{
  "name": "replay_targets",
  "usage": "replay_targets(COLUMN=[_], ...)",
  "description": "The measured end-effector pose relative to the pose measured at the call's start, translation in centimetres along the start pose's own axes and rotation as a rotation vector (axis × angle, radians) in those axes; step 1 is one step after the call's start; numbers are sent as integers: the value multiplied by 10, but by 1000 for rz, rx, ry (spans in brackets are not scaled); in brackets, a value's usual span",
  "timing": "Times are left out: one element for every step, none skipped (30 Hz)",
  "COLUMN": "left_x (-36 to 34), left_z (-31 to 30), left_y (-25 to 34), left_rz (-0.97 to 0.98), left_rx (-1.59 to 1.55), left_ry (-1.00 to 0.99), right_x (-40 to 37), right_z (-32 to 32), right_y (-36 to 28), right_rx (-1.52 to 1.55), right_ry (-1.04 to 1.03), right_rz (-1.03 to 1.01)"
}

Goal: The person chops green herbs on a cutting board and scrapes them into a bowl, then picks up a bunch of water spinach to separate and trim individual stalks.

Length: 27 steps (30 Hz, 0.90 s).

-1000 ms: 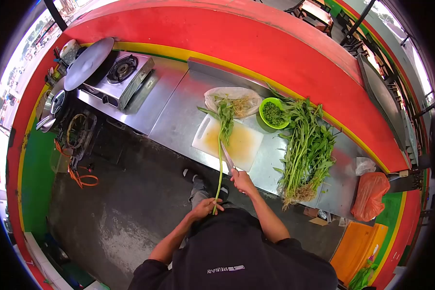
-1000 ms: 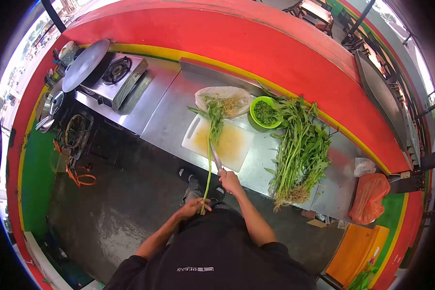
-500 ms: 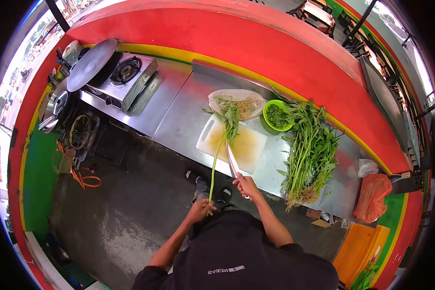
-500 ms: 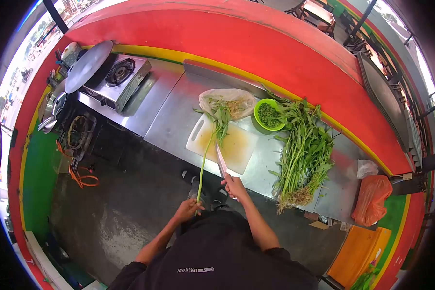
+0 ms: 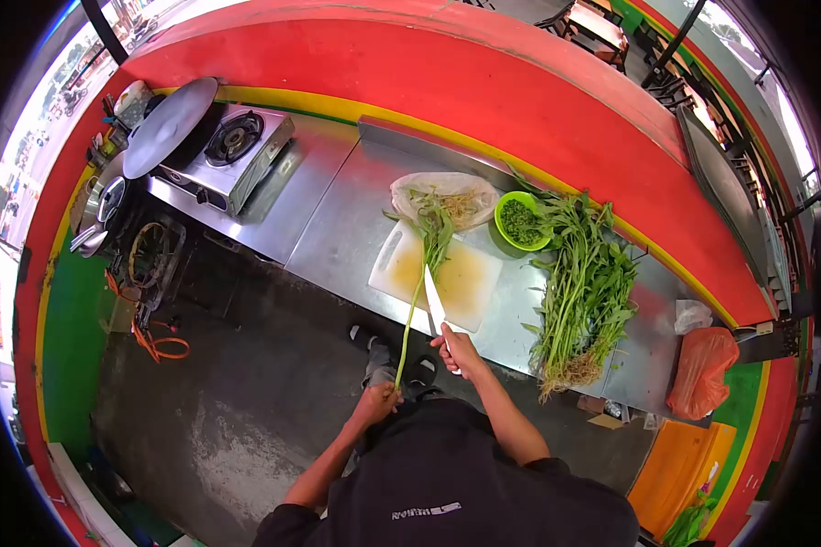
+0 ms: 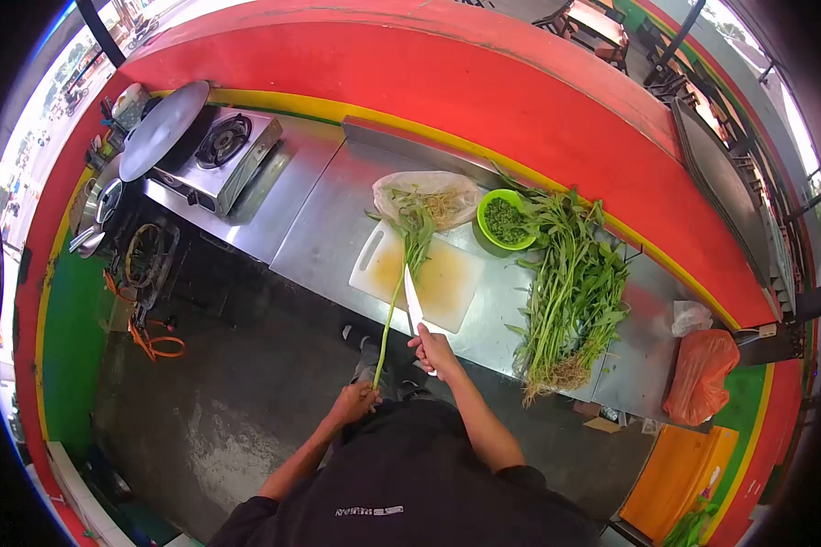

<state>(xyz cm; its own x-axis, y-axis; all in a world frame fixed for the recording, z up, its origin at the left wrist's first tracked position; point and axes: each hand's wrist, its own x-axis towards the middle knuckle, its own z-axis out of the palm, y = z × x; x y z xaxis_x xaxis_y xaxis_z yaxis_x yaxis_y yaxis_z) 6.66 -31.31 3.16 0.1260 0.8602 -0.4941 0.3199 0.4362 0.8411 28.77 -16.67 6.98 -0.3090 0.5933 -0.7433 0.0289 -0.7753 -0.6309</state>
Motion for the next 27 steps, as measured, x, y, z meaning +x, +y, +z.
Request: replay_targets(left_x=[-1, -1, -1, -1, -1, -1, -1, -1, 0, 0, 0, -2, -3, -4, -5, -5, -5, -4, -4, -2, 0, 2, 3, 2, 1, -1, -3], left_z=[0, -1, -2, -3, -4, -5, -5, -6, -6, -7, -8, -9, -11, -13, -15, -17, -18, -19, -20, -21, -21, -22, -23, -24, -25, -26, -28], left_y=[0, 0, 2, 3, 5, 6, 7, 9, 8, 8, 7, 8, 10, 11, 11, 11, 11, 6, 0, -5, -9, -14, -19, -17, -15, -13, -9], left_rz=[-3, -5, 3, 11, 10, 5, 1, 1, -2, -5, -5, 12, 28, 29, 23, 17, 17, 25, 33, 35, 25, 13, 15, 47, 79, 81, 72], left_rx=[-19, -20, 11, 41, 41, 43, 44, 44, 45, 45, 46, 18, -10, -9, -15, -22, -21, -74, -126, -124, -220, -314, -312, -392, -471, -470, -482], left_ry=[4, 5, -3, -11, -12, -36, -60, -62, -77, -92, -92, -98, -104, -104, -121, -139, -138, -170, -201, -202, -255, -309, -310, -347, -383, -383, -402], right_x=[-1, -1, 0, 2, 4, 9, 13, 17, 17, 17, 18, 17, 17, 16, 15, 13, 11, 11, 10, 9, 11, 14, 17, 22, 26, 30, 31], right_z=[1, 1, 1, 2, 2, 2, 2, 1, 2, 5, 7, 9, 11, 12, 12, 12, 11, 11, 10, 9, 7, 6, 5, 3, 1, -1, -1], right_y=[-1, -1, 1, 2, 4, 8, 12, 16, 17, 18, 18, 17, 15, 13, 11, 9, 7, 6, 5, 3, 5, 7, 10, 14, 19, 24, 26], right_rx=[0, 0, 0, -29, -58, -56, -112, -169, -169, -237, -306, -305, -338, -372, -371, -406, -442, -441, -499, -557, -555, -592, -629, -628, -631, -635, -635], right_ry=[10, 21, 21, 45, 70, 72, 120, 168, 169, 223, 276, 276, 282, 287, 287, 290, 294, 294, 323, 352, 353, 363, 374, 375, 372, 368, 368], right_rz=[10, 20, 22, 18, 15, 17, -12, -41, -41, -65, -89, -90, -85, -82, -83, -94, -104, -105, -111, -118, -120, -144, -167, -169, -218, -268, -270])
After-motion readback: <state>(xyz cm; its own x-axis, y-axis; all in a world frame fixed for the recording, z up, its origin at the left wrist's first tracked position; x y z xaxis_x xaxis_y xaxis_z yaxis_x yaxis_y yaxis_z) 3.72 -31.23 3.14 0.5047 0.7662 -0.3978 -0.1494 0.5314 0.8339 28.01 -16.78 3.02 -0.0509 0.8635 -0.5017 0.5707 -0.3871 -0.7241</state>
